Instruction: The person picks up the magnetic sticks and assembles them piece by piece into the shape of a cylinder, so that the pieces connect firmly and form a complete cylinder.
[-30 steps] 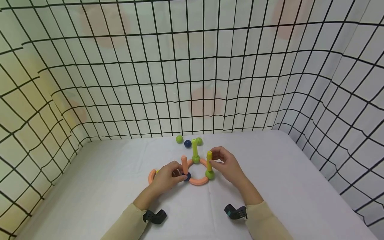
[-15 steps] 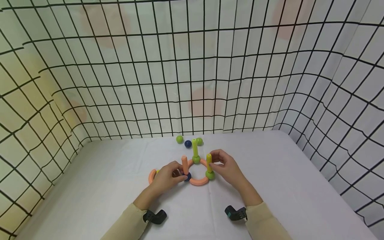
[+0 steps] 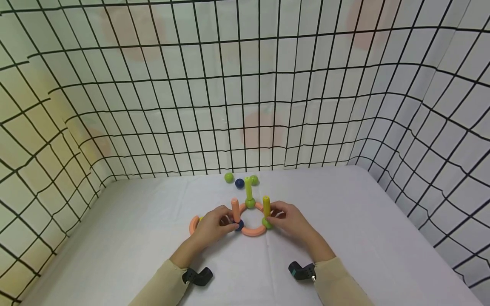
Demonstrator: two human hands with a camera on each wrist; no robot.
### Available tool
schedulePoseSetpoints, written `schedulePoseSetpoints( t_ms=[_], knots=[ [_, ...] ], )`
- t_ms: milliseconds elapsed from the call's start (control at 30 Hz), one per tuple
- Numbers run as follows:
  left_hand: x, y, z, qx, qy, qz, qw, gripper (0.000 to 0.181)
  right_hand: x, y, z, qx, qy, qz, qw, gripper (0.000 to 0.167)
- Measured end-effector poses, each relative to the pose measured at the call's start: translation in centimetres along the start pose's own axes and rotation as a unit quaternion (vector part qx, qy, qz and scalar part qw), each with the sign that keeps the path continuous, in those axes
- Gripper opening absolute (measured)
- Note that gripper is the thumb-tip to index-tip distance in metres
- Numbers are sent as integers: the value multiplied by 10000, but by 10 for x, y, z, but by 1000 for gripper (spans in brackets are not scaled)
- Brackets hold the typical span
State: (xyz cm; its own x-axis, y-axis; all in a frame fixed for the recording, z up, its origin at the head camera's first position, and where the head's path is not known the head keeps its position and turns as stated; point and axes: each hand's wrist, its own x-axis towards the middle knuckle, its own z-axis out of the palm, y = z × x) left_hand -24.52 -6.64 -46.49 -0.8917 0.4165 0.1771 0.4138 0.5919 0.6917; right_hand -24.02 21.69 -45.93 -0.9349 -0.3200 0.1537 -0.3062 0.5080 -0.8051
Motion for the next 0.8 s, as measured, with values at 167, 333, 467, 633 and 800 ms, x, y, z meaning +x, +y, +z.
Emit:
schedulePoseSetpoints(
  t_ms=[167, 333, 467, 633, 800],
  knots=[
    [0, 0, 0, 27, -9, 14, 10000, 19, -2, 6, 2, -32, -6, 102, 9999, 22],
    [0, 1, -1, 27, -1, 26, 10000, 19, -3, 9, 3, 55, 25, 36, 10000, 23],
    [-1, 2, -1, 20, -9, -5, 10000, 19, -4, 10, 3, 85, 16, 9, 10000, 22],
    [-1, 2, -1, 1, 4, 45, 10000, 20, -4, 10, 4, 62, 35, -44, 10000, 20],
    [0, 2, -1, -6, 17, 104, 9999, 19, -4, 11, 4, -4, 57, -79, 10000, 19]
  ],
)
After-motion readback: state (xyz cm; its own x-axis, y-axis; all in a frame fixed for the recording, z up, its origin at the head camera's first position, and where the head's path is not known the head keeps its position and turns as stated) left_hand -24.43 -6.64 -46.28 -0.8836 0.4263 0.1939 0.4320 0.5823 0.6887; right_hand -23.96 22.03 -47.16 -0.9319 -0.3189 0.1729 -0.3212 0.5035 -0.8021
